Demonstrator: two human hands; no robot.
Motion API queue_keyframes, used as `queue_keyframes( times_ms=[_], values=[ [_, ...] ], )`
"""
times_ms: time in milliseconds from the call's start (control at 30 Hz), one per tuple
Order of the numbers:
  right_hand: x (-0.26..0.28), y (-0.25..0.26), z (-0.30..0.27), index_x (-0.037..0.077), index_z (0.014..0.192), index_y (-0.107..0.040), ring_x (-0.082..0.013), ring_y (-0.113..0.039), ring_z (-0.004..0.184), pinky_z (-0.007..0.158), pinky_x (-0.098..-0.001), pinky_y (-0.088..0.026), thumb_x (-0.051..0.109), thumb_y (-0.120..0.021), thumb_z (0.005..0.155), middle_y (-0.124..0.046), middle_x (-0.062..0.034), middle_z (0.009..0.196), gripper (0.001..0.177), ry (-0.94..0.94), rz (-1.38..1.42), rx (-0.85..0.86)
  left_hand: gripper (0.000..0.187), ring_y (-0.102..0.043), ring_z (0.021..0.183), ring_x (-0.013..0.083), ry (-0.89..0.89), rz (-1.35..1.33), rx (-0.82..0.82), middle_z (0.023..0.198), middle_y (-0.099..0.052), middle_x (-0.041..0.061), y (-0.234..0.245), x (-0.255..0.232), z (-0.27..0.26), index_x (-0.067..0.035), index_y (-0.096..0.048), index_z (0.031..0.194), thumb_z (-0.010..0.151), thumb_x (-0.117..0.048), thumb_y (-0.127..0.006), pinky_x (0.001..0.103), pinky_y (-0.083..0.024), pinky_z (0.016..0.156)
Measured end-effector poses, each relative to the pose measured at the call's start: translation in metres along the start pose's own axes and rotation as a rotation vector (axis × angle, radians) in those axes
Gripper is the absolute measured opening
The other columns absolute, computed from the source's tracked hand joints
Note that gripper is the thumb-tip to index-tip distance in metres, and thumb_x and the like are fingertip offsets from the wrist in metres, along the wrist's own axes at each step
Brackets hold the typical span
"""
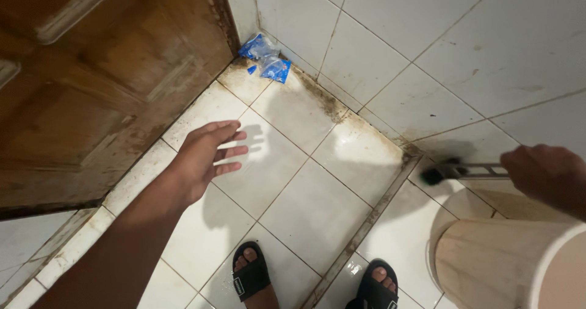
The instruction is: The person pours water from a blue jug onto the tiled floor and then scrubs the floor and lower wall tiles with a long-handled brush. The person repeatedly refills the jug from a wall tap and continues scrubbing different areas of the bathroom floor.
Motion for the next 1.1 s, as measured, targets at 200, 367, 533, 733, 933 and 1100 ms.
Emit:
queue_keyframes(
  times_ms=[200,367,533,733,933,1100],
  values=[
    [0.010,0.051,0.007,0.012,0.113,-0.064,-0.0150,-0.075,0.070,0.059,-0.0315,-0.064,0.023,-0.049,0.107,-0.078,-0.0078,0.089,0.019,-0.102,0.094,0.102,0.042,-0.064,0.117,0.0210,-0.032,0.040,0.042,0.125,-0.065,0.003,-0.027,-0.021,0.008,-0.014,-0.058,0.131,0.096,-0.036,-0.057,0.039,-0.054,0.092],
    [0.021,0.081,0.014,0.012,0.116,-0.065,-0.0190,-0.079,0.080,0.066,-0.0349,-0.068,0.020,-0.052,0.103,-0.076,-0.0100,0.098,0.021,-0.085,0.150,0.029,0.040,-0.064,0.116,0.0211,-0.026,0.051,0.048,0.123,-0.065,0.002,-0.040,-0.026,0.014,-0.015,-0.059,0.129,0.095,-0.035,-0.059,0.039,-0.054,0.091],
    [0.037,0.102,0.031,0.012,0.117,-0.067,-0.0258,-0.079,0.093,0.072,-0.0410,-0.068,0.018,-0.050,0.104,-0.075,-0.0132,0.105,0.022,-0.108,0.203,-0.041,0.038,-0.065,0.116,0.0208,-0.018,0.058,0.053,0.122,-0.066,0.002,-0.046,-0.023,0.018,-0.015,-0.059,0.128,0.095,-0.036,-0.059,0.039,-0.054,0.090],
    [0.047,0.105,0.046,0.013,0.104,-0.076,-0.0261,-0.078,0.099,0.079,-0.0392,-0.065,0.015,-0.054,0.101,-0.078,-0.0099,0.104,0.022,-0.075,0.132,-0.086,0.038,-0.065,0.115,0.0203,0.001,0.067,0.043,0.122,-0.067,0.002,-0.049,-0.017,0.020,-0.016,-0.060,0.127,0.096,-0.036,-0.058,0.039,-0.054,0.090],
    [0.042,0.071,0.037,0.018,0.121,-0.066,-0.0215,-0.075,0.103,0.080,-0.0368,-0.066,0.025,-0.052,0.104,-0.073,-0.0061,0.113,0.023,-0.071,0.106,0.010,0.038,-0.065,0.115,0.0201,0.019,0.066,0.024,0.123,-0.067,0.002,-0.050,-0.017,0.023,-0.015,-0.059,0.129,0.097,-0.035,-0.057,0.039,-0.053,0.090],
    [0.051,0.048,0.024,0.021,0.121,-0.067,-0.0193,-0.075,0.103,0.083,-0.0360,-0.064,0.023,-0.054,0.103,-0.073,-0.0028,0.112,0.022,-0.061,0.114,0.035,0.038,-0.065,0.115,0.0197,0.022,0.080,0.021,0.124,-0.066,0.002,-0.048,-0.017,0.026,-0.015,-0.059,0.129,0.097,-0.035,-0.056,0.039,-0.054,0.091]
  ],
)
Point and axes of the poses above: each hand's wrist, its own z-axis towards the middle knuckle, its own y-axis out of the back of the hand, x = y × z, the point moved 2 cm from there along z, towards the middle knuckle
